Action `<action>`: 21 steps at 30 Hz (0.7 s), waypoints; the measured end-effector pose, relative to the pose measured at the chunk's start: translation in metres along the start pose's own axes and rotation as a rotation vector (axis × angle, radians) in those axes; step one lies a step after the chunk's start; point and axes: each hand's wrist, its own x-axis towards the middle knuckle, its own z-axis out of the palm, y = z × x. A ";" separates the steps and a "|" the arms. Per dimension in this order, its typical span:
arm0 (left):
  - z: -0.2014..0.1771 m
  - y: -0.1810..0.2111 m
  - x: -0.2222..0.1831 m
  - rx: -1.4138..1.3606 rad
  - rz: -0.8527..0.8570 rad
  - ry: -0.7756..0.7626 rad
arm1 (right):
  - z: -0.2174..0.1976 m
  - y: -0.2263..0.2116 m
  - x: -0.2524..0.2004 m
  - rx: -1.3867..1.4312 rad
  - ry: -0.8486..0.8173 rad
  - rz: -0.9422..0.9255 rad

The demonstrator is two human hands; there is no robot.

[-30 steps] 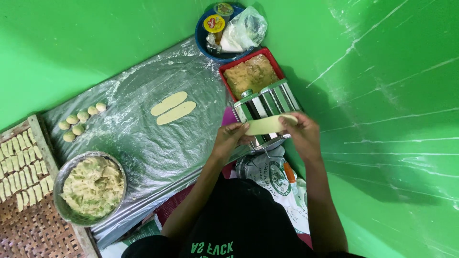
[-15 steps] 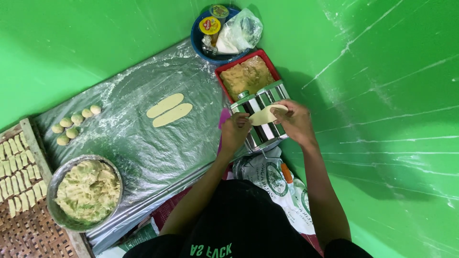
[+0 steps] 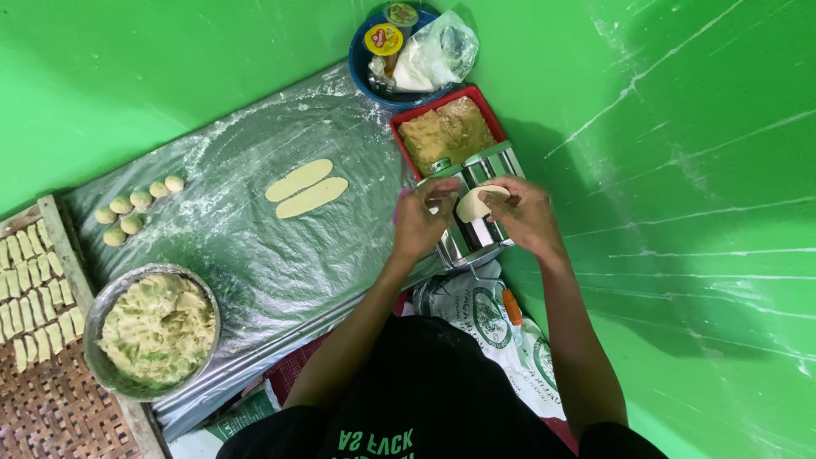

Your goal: Preparing filled pastries by rolling out dough strips and wrapping them around filling

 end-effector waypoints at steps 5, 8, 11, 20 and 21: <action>-0.003 -0.003 0.010 0.000 0.110 -0.106 | 0.000 0.005 0.001 0.000 -0.023 -0.053; -0.010 0.008 0.011 -0.027 0.162 -0.300 | 0.002 -0.001 -0.001 -0.022 -0.035 -0.066; -0.009 0.007 0.014 0.013 0.245 -0.446 | 0.003 -0.002 -0.001 -0.060 -0.059 -0.092; 0.012 -0.012 -0.052 0.039 -0.093 -0.101 | 0.010 -0.042 -0.015 -0.394 -0.028 -0.279; 0.018 -0.027 -0.063 -0.179 -0.275 -0.039 | 0.013 -0.041 -0.014 -0.493 -0.018 -0.324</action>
